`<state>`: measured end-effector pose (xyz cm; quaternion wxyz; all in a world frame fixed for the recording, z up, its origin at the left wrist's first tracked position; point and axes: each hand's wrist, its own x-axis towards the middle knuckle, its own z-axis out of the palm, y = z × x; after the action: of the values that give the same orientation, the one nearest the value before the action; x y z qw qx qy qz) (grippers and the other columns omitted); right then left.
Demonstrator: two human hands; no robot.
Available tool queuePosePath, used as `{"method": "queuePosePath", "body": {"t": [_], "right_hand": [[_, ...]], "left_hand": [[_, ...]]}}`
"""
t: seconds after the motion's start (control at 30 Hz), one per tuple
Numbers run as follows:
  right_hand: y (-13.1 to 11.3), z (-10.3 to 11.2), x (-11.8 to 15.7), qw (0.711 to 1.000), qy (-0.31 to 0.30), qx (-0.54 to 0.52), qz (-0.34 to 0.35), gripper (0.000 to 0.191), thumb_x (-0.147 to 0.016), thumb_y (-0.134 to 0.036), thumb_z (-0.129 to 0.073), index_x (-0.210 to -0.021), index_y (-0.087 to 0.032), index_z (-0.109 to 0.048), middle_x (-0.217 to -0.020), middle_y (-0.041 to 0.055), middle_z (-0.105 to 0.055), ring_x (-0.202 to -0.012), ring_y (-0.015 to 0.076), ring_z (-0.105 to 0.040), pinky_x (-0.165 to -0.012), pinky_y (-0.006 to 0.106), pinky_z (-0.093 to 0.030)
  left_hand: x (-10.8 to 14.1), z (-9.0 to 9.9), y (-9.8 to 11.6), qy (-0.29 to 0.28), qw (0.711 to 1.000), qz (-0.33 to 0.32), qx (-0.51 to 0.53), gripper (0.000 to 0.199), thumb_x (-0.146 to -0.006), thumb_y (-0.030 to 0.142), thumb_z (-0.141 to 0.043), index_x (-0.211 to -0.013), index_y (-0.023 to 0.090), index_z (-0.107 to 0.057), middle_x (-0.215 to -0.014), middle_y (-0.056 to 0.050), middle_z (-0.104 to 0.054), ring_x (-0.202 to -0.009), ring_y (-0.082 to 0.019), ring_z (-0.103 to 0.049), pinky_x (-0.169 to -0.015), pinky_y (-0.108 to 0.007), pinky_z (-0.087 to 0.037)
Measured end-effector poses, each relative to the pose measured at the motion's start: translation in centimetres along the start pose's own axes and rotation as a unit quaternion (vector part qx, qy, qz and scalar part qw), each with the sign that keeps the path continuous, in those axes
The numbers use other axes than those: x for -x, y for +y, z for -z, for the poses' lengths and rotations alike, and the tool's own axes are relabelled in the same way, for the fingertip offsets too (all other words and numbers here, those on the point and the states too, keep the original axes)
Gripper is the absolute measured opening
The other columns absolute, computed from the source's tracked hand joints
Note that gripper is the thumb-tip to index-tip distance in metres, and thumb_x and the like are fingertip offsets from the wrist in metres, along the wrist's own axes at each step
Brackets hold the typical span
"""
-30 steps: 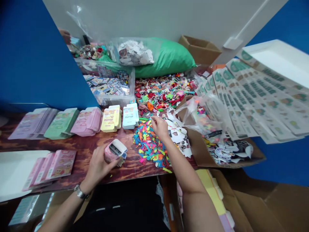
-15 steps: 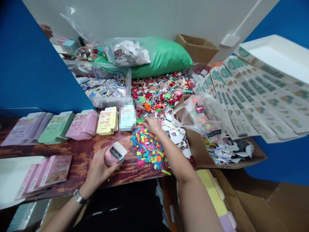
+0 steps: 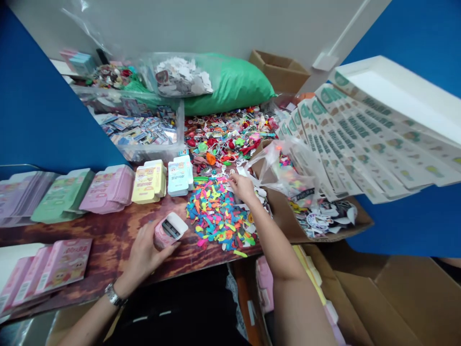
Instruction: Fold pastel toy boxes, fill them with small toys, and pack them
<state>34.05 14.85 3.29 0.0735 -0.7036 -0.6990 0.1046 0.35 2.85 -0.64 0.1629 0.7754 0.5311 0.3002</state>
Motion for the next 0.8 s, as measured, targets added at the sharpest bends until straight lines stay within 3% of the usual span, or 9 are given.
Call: {"method": "queuePosePath", "body": {"t": [0.1,0.27,0.4,0.5,0.6,0.7,0.8], "right_hand": [[0.9,-0.6,-2.2,0.999,0.002,0.020,-0.026,0.024,-0.091,-0.030,-0.054,-0.106,-0.018,-0.067,-0.103,0.0090,-0.070,-0.092,0.0207,-0.062,-0.077,0.027,-0.041],[0.0,-1.7,-3.8,0.998,0.002,0.041,-0.054,0.038,-0.080,-0.039,-0.069,-0.113,-0.021,-0.065,-0.114,0.0123,-0.064,-0.102,0.0250,-0.058,-0.079,0.030,-0.042],[-0.7,-1.2,-2.9,0.998,0.024,0.038,-0.041,0.019,-0.086,-0.032,-0.061,-0.101,-0.021,-0.067,-0.111,0.0115,-0.064,-0.104,0.0253,-0.056,-0.079,0.030,-0.041],[-0.9,0.1,-1.4,0.999,0.036,0.019,-0.022,0.019,-0.091,-0.031,-0.052,-0.101,-0.022,-0.065,-0.097,0.0063,-0.068,-0.091,0.0204,-0.060,-0.073,0.026,-0.040],[-1.1,1.1,0.3,0.997,0.042,-0.068,0.018,0.024,-0.091,-0.036,-0.052,-0.105,-0.020,-0.062,-0.085,0.0020,-0.068,-0.075,0.0151,-0.060,-0.067,0.023,-0.039],[-1.7,0.9,1.6,0.988,-0.013,-0.138,0.068,0.028,-0.091,-0.039,-0.052,-0.108,-0.018,-0.062,-0.075,-0.0007,-0.065,-0.064,0.0127,-0.056,-0.060,0.022,-0.036],[-2.6,-0.1,2.1,0.992,-0.078,-0.051,0.089,0.021,-0.090,-0.033,-0.056,-0.103,-0.020,-0.065,-0.069,-0.0010,-0.062,-0.063,0.0129,-0.054,-0.059,0.022,-0.033]], "left_hand": [[0.1,-0.2,0.1,0.001,1.000,-0.011,-0.005,0.067,-0.078,0.050,-0.068,-0.129,0.016,-0.042,-0.115,-0.014,-0.059,-0.104,-0.030,-0.057,-0.091,-0.045,-0.048],[0.2,-0.2,0.3,-0.004,1.000,-0.005,0.001,0.068,-0.078,0.051,-0.068,-0.131,0.017,-0.042,-0.115,-0.014,-0.059,-0.104,-0.030,-0.057,-0.091,-0.045,-0.048],[0.3,0.0,0.2,0.000,1.000,0.003,0.009,0.068,-0.078,0.050,-0.068,-0.131,0.017,-0.042,-0.115,-0.014,-0.059,-0.106,-0.030,-0.056,-0.092,-0.044,-0.047],[0.1,0.2,0.1,-0.002,1.000,0.012,0.014,0.067,-0.078,0.051,-0.068,-0.130,0.017,-0.043,-0.114,-0.013,-0.059,-0.105,-0.030,-0.057,-0.092,-0.044,-0.047],[-0.2,0.2,0.2,-0.004,1.000,0.013,0.015,0.065,-0.078,0.051,-0.067,-0.128,0.017,-0.045,-0.112,-0.013,-0.060,-0.102,-0.029,-0.057,-0.090,-0.043,-0.048],[-0.5,0.1,0.5,-0.015,1.000,0.013,0.012,0.065,-0.079,0.052,-0.067,-0.128,0.016,-0.045,-0.113,-0.013,-0.060,-0.103,-0.029,-0.056,-0.089,-0.044,-0.047],[-0.9,-0.2,0.7,-0.022,1.000,0.014,0.009,0.067,-0.078,0.052,-0.067,-0.129,0.016,-0.044,-0.115,-0.013,-0.060,-0.104,-0.030,-0.056,-0.090,-0.044,-0.046]]}}
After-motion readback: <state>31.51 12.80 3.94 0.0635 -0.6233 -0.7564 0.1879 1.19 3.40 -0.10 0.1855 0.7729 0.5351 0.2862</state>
